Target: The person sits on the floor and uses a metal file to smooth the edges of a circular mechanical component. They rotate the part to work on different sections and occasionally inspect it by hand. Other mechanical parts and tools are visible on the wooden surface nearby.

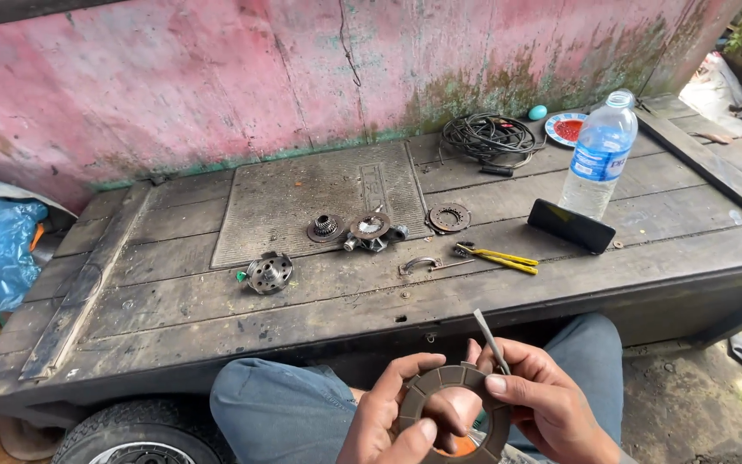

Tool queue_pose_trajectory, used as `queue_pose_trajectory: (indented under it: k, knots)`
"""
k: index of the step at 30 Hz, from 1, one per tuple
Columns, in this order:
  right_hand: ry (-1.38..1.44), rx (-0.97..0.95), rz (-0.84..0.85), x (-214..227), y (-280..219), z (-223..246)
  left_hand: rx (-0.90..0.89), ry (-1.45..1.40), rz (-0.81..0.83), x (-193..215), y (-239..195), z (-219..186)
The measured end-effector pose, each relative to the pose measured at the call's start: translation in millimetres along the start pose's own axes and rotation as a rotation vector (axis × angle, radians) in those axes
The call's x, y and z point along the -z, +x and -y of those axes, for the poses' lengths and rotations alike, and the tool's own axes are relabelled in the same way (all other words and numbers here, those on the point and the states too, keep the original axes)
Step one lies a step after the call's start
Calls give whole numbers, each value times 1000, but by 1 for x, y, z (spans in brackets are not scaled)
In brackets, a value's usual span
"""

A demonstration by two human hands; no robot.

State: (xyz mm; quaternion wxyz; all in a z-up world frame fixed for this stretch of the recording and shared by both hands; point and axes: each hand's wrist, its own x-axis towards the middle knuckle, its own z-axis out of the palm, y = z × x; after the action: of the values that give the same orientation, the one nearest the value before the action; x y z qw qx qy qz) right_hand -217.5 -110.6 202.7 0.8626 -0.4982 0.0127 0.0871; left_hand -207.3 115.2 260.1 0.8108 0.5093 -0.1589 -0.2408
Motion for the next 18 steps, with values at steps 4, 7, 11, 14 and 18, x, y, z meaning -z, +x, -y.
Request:
queue_pose_trajectory:
  k: [4,7,11,14,18]
  knots:
    - [4,-29,-50,11,-8,4,49,-65,102,-9,-9,-12]
    - [9,-43,-22,12,-16,11,-32,-73,195,-15,-9,-13]
    - [55,-61,-61,14,-25,18,83,85,115,-30,-5,-25]
    - [28,-35,-62,12,-31,23,84,245,18,-41,-2,-32]
    - [-36,13,-75,11,-35,26,-20,473,-149,-42,5,-26]
